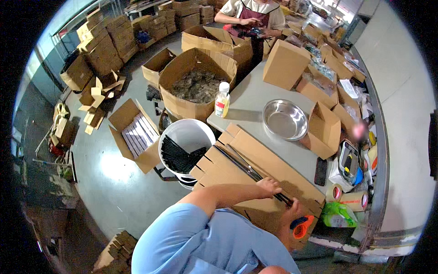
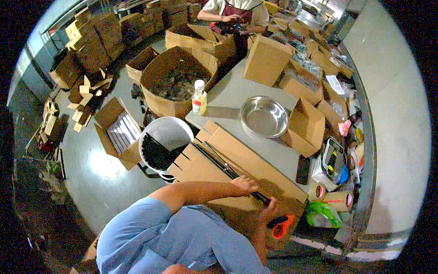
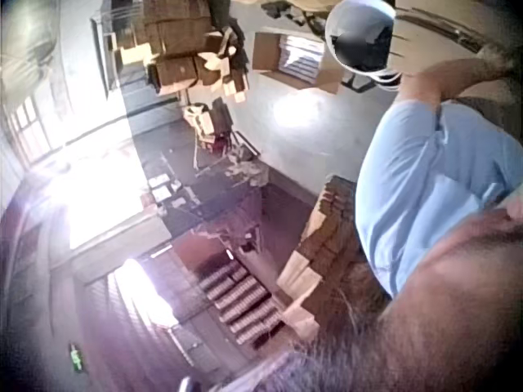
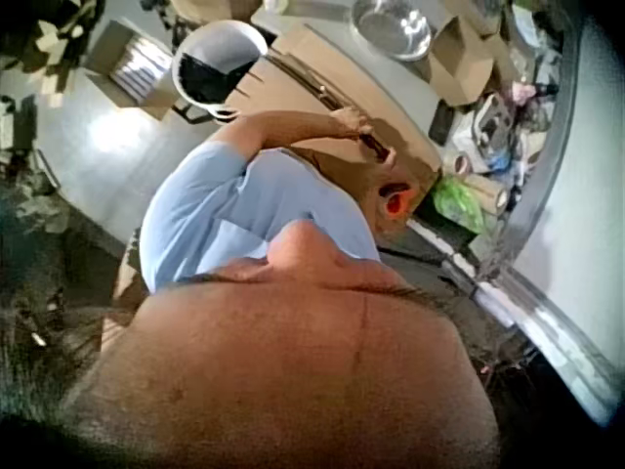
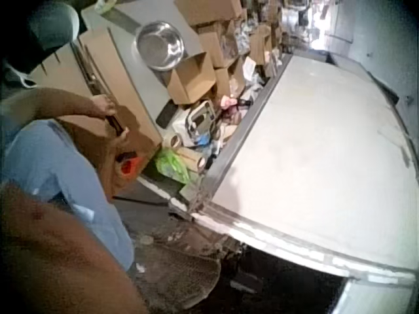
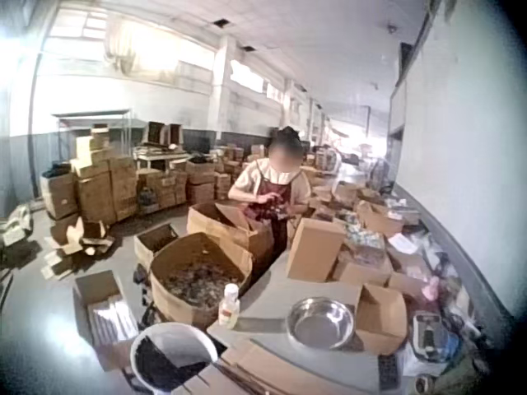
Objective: The person picks up metal drawer slides and small bags of screws and packs them into long cardboard boxes, then seals the boxes with tape and stacks them on a pile.
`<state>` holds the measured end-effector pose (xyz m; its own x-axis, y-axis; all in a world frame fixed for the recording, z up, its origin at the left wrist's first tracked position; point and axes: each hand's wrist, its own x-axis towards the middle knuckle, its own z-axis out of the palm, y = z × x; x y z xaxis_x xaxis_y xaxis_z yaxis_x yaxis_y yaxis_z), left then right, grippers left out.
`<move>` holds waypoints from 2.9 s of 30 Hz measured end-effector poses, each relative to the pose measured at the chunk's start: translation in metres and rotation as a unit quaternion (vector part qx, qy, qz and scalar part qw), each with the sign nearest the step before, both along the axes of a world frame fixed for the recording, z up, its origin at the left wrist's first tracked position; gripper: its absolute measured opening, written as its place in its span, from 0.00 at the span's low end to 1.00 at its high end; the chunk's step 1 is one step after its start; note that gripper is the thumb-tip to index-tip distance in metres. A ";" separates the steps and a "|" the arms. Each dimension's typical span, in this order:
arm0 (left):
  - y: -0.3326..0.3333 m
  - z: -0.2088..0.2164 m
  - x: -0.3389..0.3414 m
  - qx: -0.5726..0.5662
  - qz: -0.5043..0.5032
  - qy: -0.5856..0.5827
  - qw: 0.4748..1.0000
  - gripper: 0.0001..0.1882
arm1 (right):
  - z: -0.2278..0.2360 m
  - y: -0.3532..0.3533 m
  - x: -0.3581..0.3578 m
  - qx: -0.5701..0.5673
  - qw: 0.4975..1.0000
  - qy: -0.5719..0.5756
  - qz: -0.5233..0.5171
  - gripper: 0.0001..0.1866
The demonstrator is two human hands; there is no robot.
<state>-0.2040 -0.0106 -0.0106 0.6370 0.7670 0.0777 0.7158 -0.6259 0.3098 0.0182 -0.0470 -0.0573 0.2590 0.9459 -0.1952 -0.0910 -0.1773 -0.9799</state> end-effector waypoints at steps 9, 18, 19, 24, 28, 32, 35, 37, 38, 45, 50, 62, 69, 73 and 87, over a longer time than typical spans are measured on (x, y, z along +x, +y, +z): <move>-0.017 -0.027 -0.140 -0.062 0.462 0.020 0.885 0.55 | -0.016 -0.005 -0.033 0.081 0.784 -0.589 0.181 0.42; 0.008 -0.090 -0.164 -0.049 0.428 0.045 0.901 0.49 | -0.010 0.012 -0.048 0.095 0.715 -0.675 0.158 0.38; 0.009 -0.079 -0.160 -0.090 0.419 -0.002 0.903 0.49 | -0.010 0.015 -0.042 0.088 0.723 -0.666 0.159 0.37; -0.012 -0.030 -0.247 0.033 0.363 -0.331 0.871 0.36 | -0.021 0.007 -0.049 0.087 0.657 -0.739 0.123 0.33; -0.047 -0.032 -0.405 0.241 0.604 -0.296 0.700 0.19 | 0.019 -0.017 -0.123 -0.029 0.640 -0.755 0.140 0.31; -0.089 -0.122 -0.518 -0.027 0.851 -0.235 0.469 0.18 | 0.015 -0.029 -0.189 -0.049 0.693 -0.701 0.157 0.30; -0.160 -0.217 -0.586 -0.339 0.768 -0.074 0.539 0.25 | -0.008 -0.028 -0.224 0.000 0.690 -0.698 0.190 0.29; -0.126 -0.197 -0.568 -0.355 0.746 -0.133 0.548 0.25 | 0.002 -0.026 -0.238 -0.024 0.704 -0.688 0.173 0.29; -0.121 -0.223 -0.573 -0.362 0.738 -0.132 0.554 0.25 | 0.006 -0.025 -0.246 -0.039 0.729 -0.663 0.166 0.30; -0.116 -0.191 -0.565 -0.178 0.869 -0.203 0.414 0.19 | -0.012 -0.029 -0.232 -0.067 0.755 -0.640 0.128 0.32; -0.151 -0.199 -0.566 -0.044 0.737 -0.634 0.230 0.13 | -0.013 -0.036 -0.234 -0.030 0.775 -0.615 0.144 0.31; -0.153 -0.033 -0.393 -0.124 0.443 -0.724 0.514 0.19 | -0.028 -0.013 -0.106 -0.024 0.793 -0.608 -0.036 0.44; -0.064 0.010 -0.277 -0.170 0.329 -0.222 0.902 0.17 | -0.006 -0.006 -0.069 -0.068 0.765 -0.640 0.028 0.42; -0.005 -0.017 -0.231 0.048 0.137 -0.031 0.989 0.18 | -0.008 -0.003 -0.066 -0.062 0.765 -0.640 0.040 0.41; 0.009 -0.046 -0.190 0.024 0.258 -0.203 0.944 0.29 | -0.008 -0.004 -0.074 -0.042 0.795 -0.605 -0.006 0.43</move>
<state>-0.3939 -0.0015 -0.0562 0.0902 0.9561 0.2789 0.7573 -0.2477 0.6042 -0.0557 -0.0512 -0.0658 0.3146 0.9385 0.1425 0.9073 -0.2531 -0.3359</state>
